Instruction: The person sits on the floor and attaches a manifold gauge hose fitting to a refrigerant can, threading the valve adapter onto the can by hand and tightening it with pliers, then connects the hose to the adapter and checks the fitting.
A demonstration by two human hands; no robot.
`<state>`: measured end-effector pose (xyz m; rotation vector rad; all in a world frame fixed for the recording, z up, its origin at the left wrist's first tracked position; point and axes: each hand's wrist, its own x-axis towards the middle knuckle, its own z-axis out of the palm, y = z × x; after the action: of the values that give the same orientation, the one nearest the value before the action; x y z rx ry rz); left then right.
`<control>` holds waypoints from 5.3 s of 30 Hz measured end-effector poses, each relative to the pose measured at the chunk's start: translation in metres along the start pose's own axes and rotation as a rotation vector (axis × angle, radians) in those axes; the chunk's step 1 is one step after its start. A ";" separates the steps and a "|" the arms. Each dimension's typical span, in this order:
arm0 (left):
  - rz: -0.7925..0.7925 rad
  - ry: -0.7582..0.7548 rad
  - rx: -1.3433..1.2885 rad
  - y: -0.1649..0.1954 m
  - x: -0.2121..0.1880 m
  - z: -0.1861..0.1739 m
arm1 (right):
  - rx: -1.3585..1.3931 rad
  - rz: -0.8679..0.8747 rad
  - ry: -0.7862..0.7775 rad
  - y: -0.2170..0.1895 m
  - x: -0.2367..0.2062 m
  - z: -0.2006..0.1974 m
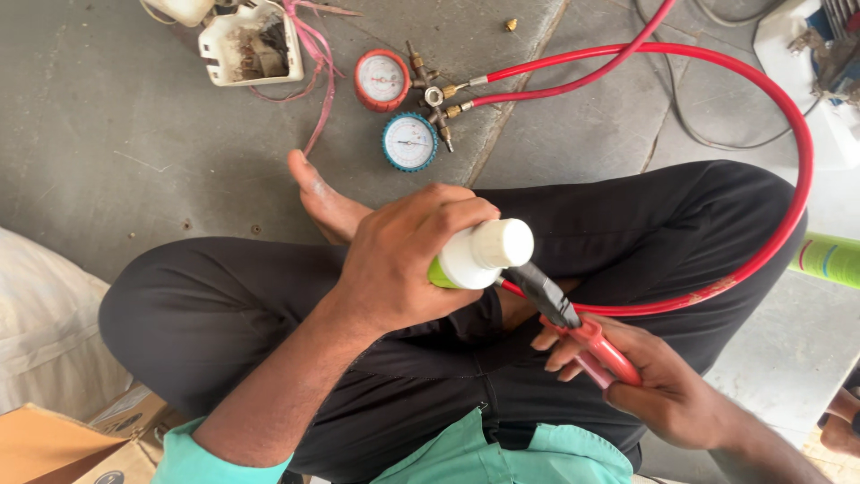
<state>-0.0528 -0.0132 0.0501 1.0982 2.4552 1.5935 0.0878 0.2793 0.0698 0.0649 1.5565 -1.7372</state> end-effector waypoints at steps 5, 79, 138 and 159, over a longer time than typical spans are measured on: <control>0.017 0.019 0.035 -0.001 -0.002 0.002 | -0.005 0.021 -0.027 -0.002 0.001 0.002; -0.757 0.054 -0.727 0.023 -0.090 0.019 | -0.884 -0.222 1.226 0.042 -0.111 -0.185; -0.510 0.142 -0.361 0.029 -0.045 0.044 | -0.902 0.343 1.260 0.141 -0.062 -0.103; -0.454 0.002 -0.244 0.009 -0.033 0.056 | 0.082 -0.550 0.418 -0.015 0.106 0.003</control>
<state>-0.0025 0.0147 0.0189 0.4615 2.2149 1.6715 0.0072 0.2219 0.0277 0.0457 1.9284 -2.3296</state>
